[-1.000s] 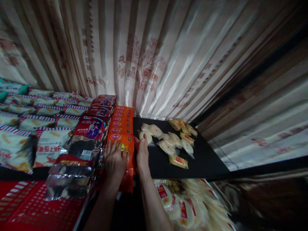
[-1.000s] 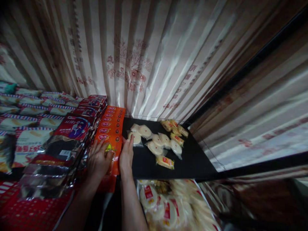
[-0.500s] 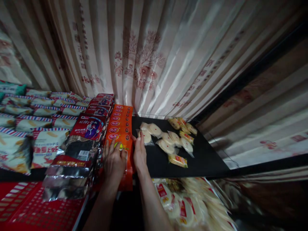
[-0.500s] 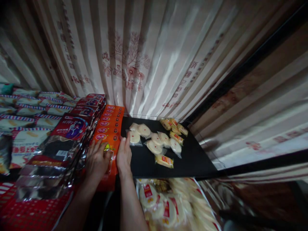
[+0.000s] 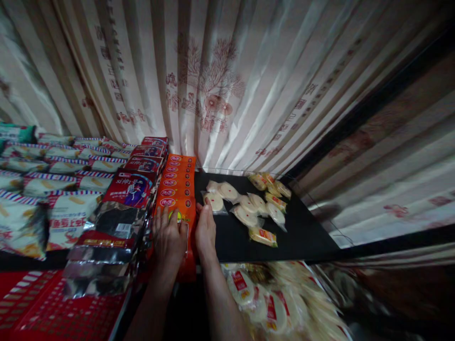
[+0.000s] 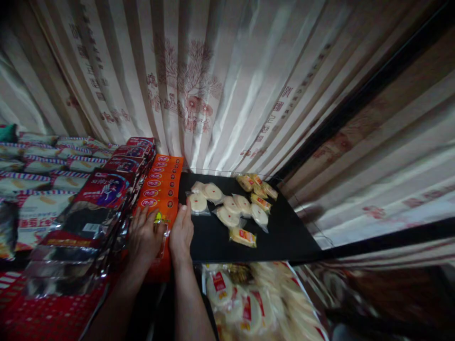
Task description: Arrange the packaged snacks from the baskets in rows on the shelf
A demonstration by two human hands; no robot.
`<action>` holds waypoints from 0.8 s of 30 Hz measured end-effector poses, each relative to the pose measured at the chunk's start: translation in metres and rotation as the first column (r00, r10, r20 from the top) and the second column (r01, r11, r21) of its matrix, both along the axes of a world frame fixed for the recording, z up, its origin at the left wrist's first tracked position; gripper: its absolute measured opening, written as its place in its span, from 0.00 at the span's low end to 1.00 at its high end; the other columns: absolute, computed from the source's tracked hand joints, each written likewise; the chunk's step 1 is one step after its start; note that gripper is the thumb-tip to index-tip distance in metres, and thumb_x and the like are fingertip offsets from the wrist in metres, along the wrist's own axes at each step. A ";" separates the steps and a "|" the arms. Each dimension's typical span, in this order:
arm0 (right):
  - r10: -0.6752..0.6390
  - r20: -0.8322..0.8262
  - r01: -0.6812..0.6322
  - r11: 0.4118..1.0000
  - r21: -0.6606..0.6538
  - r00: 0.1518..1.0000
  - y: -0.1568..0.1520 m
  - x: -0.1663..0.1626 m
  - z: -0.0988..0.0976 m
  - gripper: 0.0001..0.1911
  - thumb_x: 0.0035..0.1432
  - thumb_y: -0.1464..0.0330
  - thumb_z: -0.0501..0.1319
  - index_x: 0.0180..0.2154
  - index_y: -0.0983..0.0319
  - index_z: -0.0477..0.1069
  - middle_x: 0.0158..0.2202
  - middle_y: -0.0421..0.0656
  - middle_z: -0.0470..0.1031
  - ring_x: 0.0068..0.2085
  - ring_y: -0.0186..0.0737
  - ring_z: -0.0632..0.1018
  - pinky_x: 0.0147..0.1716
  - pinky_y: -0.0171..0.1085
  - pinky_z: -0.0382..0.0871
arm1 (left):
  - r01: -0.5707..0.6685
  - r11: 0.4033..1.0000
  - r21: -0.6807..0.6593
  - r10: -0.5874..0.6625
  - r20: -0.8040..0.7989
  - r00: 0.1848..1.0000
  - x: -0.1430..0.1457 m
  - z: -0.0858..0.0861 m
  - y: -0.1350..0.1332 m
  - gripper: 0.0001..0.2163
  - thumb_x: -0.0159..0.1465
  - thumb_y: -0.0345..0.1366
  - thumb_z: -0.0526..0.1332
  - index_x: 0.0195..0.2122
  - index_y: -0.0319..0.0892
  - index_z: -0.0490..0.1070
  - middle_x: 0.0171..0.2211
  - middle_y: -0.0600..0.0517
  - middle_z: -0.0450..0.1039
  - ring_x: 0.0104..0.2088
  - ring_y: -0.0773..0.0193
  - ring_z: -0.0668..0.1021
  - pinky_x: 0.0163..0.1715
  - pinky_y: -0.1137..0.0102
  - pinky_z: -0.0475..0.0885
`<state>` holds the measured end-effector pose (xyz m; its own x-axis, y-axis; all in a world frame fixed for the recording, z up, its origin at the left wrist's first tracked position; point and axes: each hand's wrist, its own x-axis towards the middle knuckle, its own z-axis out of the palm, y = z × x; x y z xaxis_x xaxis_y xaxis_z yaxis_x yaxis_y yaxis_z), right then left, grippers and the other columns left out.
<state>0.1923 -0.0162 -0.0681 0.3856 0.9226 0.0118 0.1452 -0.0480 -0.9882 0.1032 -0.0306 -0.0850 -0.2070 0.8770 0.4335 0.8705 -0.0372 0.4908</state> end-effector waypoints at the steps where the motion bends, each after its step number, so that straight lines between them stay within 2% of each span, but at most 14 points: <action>1: 0.002 0.003 -0.002 1.000 -0.011 1.000 0.000 -0.001 0.001 0.36 0.61 0.47 0.40 0.61 0.62 0.56 0.54 0.51 0.70 0.56 0.46 0.70 0.56 0.46 0.58 | 0.000 1.000 -0.002 0.000 -0.011 1.000 0.000 -0.001 0.000 0.17 0.60 0.35 0.54 0.49 0.35 0.71 0.56 0.38 0.65 0.59 0.46 0.63 0.57 0.52 0.60; 5: -0.001 -0.064 0.000 1.000 -0.015 0.998 0.002 -0.003 0.000 0.36 0.60 0.47 0.41 0.61 0.62 0.56 0.56 0.51 0.68 0.57 0.45 0.68 0.58 0.46 0.57 | 0.013 1.000 -0.017 -0.013 -0.037 0.999 0.000 -0.003 0.000 0.18 0.60 0.35 0.54 0.49 0.35 0.71 0.57 0.39 0.64 0.60 0.46 0.62 0.58 0.52 0.59; 10: 0.029 -0.310 -0.021 0.999 0.028 0.950 0.002 0.000 -0.011 0.36 0.60 0.47 0.43 0.61 0.62 0.55 0.55 0.52 0.68 0.55 0.44 0.71 0.55 0.45 0.62 | 0.007 1.000 -0.017 -0.008 -0.049 0.999 0.000 -0.003 0.000 0.18 0.61 0.35 0.53 0.49 0.35 0.71 0.56 0.38 0.65 0.59 0.46 0.62 0.57 0.51 0.59; 13: 0.017 -0.398 -0.002 0.999 0.037 0.917 0.001 -0.001 -0.016 0.36 0.60 0.47 0.44 0.61 0.63 0.53 0.56 0.54 0.67 0.54 0.44 0.72 0.54 0.45 0.63 | 0.002 1.000 0.001 -0.002 -0.049 0.999 0.000 -0.003 0.000 0.17 0.60 0.35 0.53 0.48 0.35 0.71 0.56 0.38 0.65 0.59 0.45 0.63 0.57 0.51 0.59; 18: -0.006 -0.371 0.021 0.999 0.035 0.929 -0.002 -0.004 -0.016 0.36 0.60 0.47 0.44 0.60 0.64 0.54 0.57 0.54 0.66 0.56 0.43 0.70 0.55 0.43 0.61 | 0.007 1.000 0.022 -0.006 -0.036 0.999 0.000 -0.004 0.000 0.17 0.60 0.36 0.53 0.49 0.37 0.71 0.56 0.40 0.65 0.59 0.46 0.63 0.57 0.52 0.60; 24: -0.051 -0.217 0.060 0.998 0.037 0.975 -0.010 -0.011 -0.010 0.35 0.60 0.47 0.43 0.59 0.64 0.58 0.57 0.52 0.66 0.59 0.44 0.66 0.58 0.44 0.56 | -0.005 1.000 -0.009 0.005 -0.027 1.000 0.001 -0.003 0.000 0.18 0.60 0.35 0.53 0.49 0.35 0.71 0.56 0.39 0.65 0.59 0.46 0.63 0.57 0.53 0.60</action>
<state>0.1817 -0.0267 -0.0785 0.4341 0.9001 -0.0383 -0.0733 -0.0071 -0.9973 0.1042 -0.0305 -0.0876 -0.2000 0.8800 0.4307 0.8834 -0.0282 0.4679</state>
